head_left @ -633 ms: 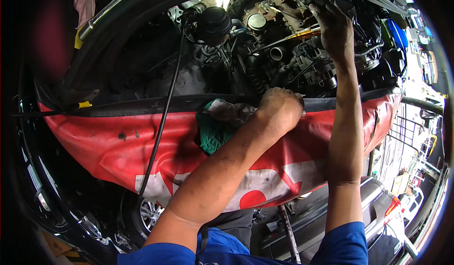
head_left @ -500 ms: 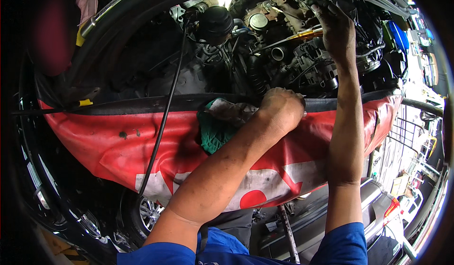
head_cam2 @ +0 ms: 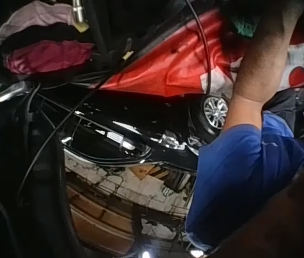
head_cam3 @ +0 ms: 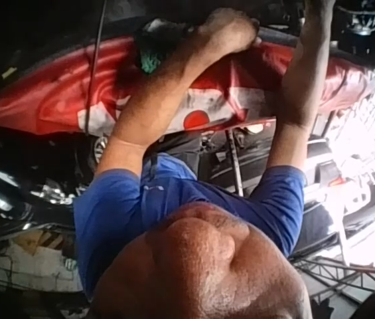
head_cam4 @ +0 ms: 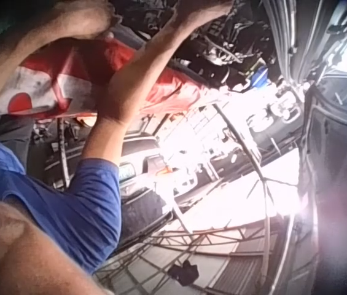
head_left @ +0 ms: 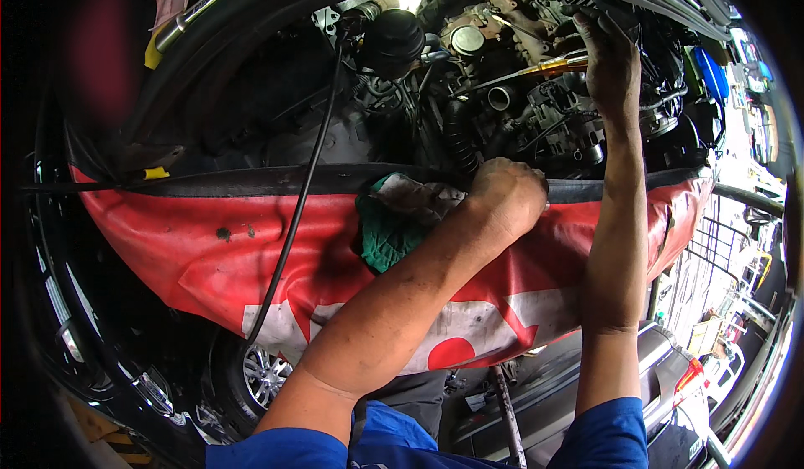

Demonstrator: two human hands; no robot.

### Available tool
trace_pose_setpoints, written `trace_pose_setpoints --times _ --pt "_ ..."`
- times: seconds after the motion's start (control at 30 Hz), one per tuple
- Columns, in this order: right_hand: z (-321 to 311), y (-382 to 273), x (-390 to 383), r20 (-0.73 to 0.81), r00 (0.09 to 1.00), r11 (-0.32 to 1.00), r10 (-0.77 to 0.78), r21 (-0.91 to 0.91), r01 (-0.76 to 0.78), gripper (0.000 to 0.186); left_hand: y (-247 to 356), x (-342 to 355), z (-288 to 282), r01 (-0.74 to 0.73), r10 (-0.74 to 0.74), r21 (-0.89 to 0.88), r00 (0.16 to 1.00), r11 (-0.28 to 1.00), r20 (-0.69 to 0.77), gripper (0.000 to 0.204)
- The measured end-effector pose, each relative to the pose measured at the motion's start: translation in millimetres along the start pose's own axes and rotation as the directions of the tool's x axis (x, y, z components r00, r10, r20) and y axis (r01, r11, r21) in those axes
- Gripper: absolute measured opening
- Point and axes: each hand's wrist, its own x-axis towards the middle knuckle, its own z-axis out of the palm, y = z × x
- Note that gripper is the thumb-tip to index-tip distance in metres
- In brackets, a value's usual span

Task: Inspecting and repairing internal components of a car engine using hand tools.

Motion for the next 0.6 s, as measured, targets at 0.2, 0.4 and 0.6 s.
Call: trace_pose_setpoints --times 0.2,0.4,0.6 --pt "-7.8 -8.5 4.0 0.076 0.969 0.909 0.237 0.333 -0.248 0.029 -2.3 0.0 -1.7 0.014 -0.014 0.011 1.0 1.0 -0.008 0.036" --pt "-27.2 -12.5 -14.5 0.343 0.903 0.53 0.259 0.731 -0.43 0.031 -5.8 0.6 -2.5 -0.005 0.004 -0.013 0.999 1.0 -0.042 0.038" --pt "-49.1 -25.6 2.6 0.591 0.799 0.459 0.109 0.683 -0.568 0.041 -3.2 -2.3 -17.9 0.022 -0.044 -0.081 0.958 0.996 -0.283 0.042"
